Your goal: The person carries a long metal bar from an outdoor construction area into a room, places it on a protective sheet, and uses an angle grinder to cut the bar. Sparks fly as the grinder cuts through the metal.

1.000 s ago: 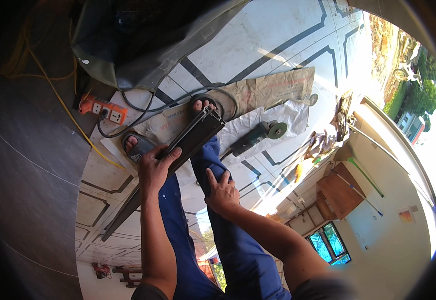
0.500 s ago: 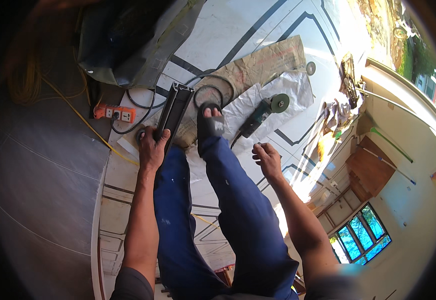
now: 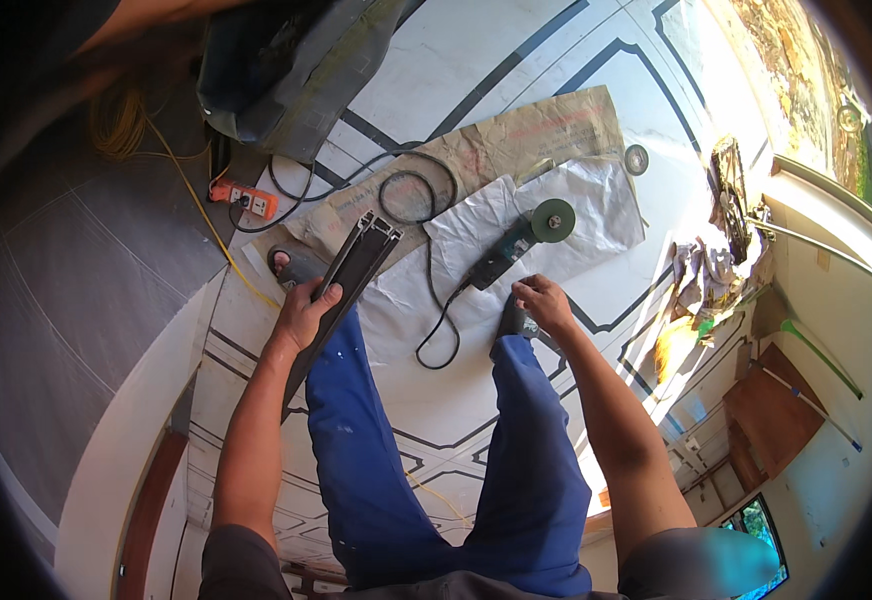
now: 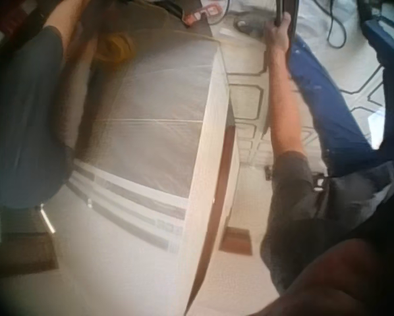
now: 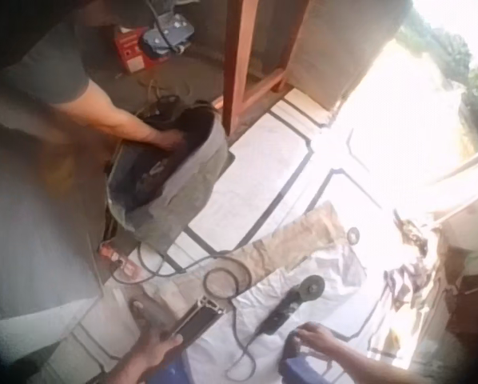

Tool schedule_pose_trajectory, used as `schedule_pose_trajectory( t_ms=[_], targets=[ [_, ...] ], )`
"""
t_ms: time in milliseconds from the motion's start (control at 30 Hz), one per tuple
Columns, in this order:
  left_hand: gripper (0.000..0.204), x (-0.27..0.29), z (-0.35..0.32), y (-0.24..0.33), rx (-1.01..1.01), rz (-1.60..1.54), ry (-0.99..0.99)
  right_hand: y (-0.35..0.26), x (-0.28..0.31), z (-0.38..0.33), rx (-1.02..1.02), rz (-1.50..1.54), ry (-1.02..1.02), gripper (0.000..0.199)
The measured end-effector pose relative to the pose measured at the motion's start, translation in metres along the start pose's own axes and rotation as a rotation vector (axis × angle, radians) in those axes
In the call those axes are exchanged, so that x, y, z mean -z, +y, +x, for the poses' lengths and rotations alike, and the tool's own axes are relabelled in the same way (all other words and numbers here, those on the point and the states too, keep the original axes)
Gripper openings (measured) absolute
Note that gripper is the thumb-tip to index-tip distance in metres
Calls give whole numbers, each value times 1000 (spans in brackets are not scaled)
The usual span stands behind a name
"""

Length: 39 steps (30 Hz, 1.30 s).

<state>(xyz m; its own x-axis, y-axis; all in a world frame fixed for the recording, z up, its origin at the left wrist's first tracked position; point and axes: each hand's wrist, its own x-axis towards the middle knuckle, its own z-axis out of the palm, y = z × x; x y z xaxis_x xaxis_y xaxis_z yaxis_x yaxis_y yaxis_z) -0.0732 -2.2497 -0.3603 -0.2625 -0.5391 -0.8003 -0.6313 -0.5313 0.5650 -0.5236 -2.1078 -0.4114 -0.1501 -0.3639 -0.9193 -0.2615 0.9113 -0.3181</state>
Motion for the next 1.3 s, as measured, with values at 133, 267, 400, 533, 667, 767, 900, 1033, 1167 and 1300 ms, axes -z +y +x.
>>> schedule_pose_trajectory(
  t_ms=[133, 267, 400, 533, 667, 767, 900, 1033, 1167, 1300],
  targets=[
    [69, -54, -34, -61, -125, 138, 190, 6, 25, 19, 101, -130, -95, 50],
    [68, -79, -35, -101, 41, 50, 172, 42, 31, 55, -51, 108, -174, 85],
    [72, -110, -8, -172, -72, 152, 383, 64, 6, 123, -185, 374, -89, 111],
    [70, -124, 40, -227, 47, 188, 423, 65, -22, 195, -198, 614, 226, 76],
    [68, -141, 52, -296, 75, 389, 634, 70, -33, 201, -41, 555, 368, 64],
    [65, -149, 52, -312, 135, 437, 796, 72, -11, 194, 317, 333, 121, 62],
    [92, -213, 21, -251, -396, 188, 746, 1, -64, 118, 484, 179, -183, 65],
    [115, -290, 25, -136, -378, -1153, -112, -42, -160, 80, 531, 193, -409, 71],
    [65, -268, 31, -132, -492, -1087, 158, -95, -209, 59, 528, 109, -739, 78],
    [67, -228, -20, -120, -563, -1277, -45, -117, -233, 32, 474, 242, -1014, 74]
  ],
)
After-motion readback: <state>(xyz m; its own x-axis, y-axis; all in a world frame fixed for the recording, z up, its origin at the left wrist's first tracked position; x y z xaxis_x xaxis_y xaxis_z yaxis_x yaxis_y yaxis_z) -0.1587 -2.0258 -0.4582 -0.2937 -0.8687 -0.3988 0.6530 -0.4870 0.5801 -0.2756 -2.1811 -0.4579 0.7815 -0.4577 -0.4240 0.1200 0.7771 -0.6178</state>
